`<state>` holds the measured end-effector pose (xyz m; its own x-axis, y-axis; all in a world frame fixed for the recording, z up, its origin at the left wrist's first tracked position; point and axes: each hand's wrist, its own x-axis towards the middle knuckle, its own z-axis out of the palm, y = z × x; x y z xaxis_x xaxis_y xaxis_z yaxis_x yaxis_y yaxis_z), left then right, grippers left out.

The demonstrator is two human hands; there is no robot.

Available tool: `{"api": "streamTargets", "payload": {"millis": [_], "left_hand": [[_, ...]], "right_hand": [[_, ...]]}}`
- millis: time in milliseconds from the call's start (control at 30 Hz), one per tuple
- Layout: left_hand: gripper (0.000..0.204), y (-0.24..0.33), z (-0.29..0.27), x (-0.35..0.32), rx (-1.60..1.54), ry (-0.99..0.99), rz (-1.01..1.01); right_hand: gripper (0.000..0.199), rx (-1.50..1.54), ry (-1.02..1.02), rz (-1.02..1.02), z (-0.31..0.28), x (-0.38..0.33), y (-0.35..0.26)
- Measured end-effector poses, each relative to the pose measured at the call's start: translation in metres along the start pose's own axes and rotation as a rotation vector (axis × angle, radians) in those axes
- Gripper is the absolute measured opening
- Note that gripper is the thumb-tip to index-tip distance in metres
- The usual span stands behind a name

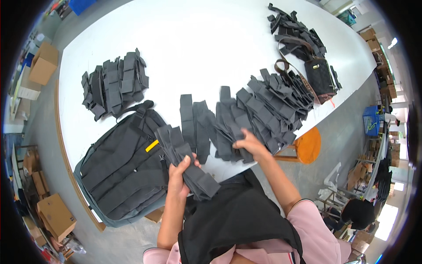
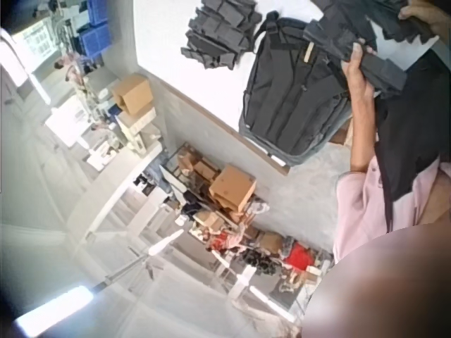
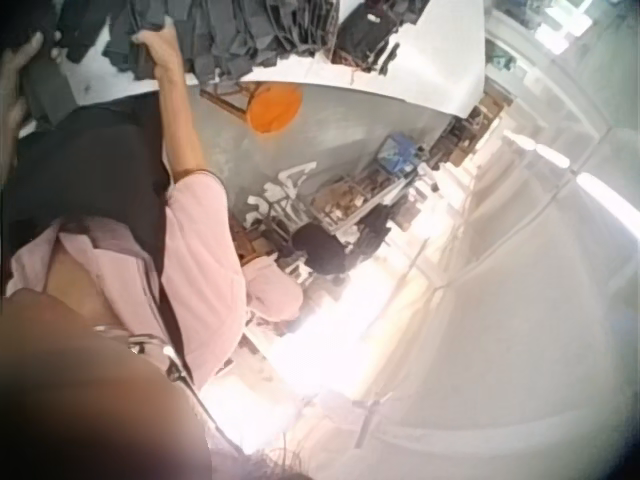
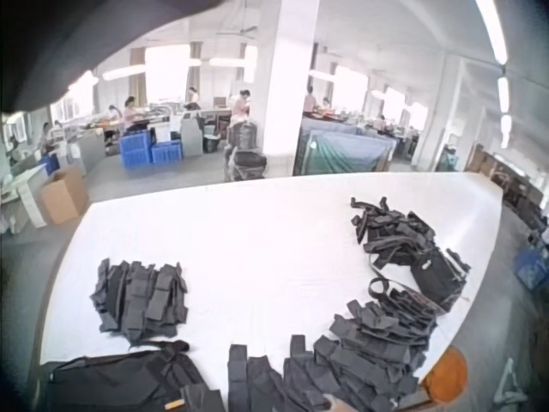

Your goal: Sort and organize black fabric straps on a large white table in a manufacturing facility.

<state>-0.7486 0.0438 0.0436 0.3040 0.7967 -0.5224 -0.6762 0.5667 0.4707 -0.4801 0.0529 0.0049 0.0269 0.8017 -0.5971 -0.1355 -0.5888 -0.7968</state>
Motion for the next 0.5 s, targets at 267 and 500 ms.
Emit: {"api": "streamTargets", "payload": {"millis": [267,500], "left_hand": [[0.038,-0.005,-0.006,0.009,0.059,0.12,-0.083],[0.073,-0.004,-0.022,0.006,0.371,0.102,0.116]], "right_hand": [[0.08,0.155,-0.124,0.122,0.035,-0.036,-0.032],[0.085,-0.806,-0.295,-0.479,0.143,-0.039,-0.013]]}}
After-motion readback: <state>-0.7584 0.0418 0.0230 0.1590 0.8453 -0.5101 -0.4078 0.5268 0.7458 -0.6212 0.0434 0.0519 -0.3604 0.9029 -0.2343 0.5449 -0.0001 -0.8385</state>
